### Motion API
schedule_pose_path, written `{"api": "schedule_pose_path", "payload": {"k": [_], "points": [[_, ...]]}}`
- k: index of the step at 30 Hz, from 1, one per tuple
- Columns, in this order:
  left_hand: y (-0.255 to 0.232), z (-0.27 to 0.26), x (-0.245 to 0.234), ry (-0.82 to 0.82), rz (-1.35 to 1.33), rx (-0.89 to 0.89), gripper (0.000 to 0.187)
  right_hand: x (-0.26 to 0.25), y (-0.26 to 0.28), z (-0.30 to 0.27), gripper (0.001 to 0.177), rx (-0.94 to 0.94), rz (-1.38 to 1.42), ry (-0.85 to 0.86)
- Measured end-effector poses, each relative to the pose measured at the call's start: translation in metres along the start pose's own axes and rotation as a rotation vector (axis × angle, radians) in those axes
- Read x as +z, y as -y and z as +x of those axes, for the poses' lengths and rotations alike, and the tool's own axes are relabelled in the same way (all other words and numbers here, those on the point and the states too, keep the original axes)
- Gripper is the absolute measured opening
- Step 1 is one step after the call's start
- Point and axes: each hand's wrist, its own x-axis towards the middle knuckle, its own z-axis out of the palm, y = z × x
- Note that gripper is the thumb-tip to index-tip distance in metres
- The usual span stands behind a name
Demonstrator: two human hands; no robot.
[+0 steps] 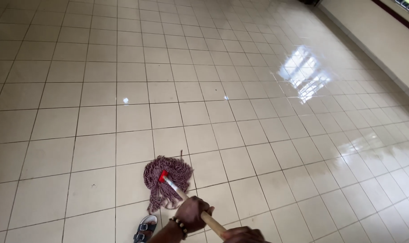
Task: Mopping a tiled floor using a bucket and a mop.
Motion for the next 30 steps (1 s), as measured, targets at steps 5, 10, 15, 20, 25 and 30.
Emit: {"api": "schedule_pose_path", "payload": {"k": [5,10,15,20,25,30], "points": [[0.05,0.029,-0.059,0.015,0.072,-0.058,0.038,0.026,0.026,0.109,0.01,0.196,0.188,0.059],[0.104,0.086,-0.109,0.065,0.214,-0.121,0.036,0.066,-0.004,0.167,0.01,0.526,0.224,-0.115],[0.164,0.135,-0.13,0.217,0.534,-0.218,0.036,0.095,-0.001,0.246,0.013,0.736,0.335,-0.351],[0.19,0.124,-0.142,0.183,0.465,-0.319,0.041,0.122,-0.007,0.255,0.013,0.731,0.292,-0.326],[0.16,0.101,-0.148,0.236,0.404,-0.307,0.058,0.113,0.015,0.253,0.012,0.875,0.393,-0.254],[0.102,0.055,-0.146,0.284,0.329,-0.25,0.065,0.081,0.048,0.216,0.009,0.563,0.204,-0.16]]}}
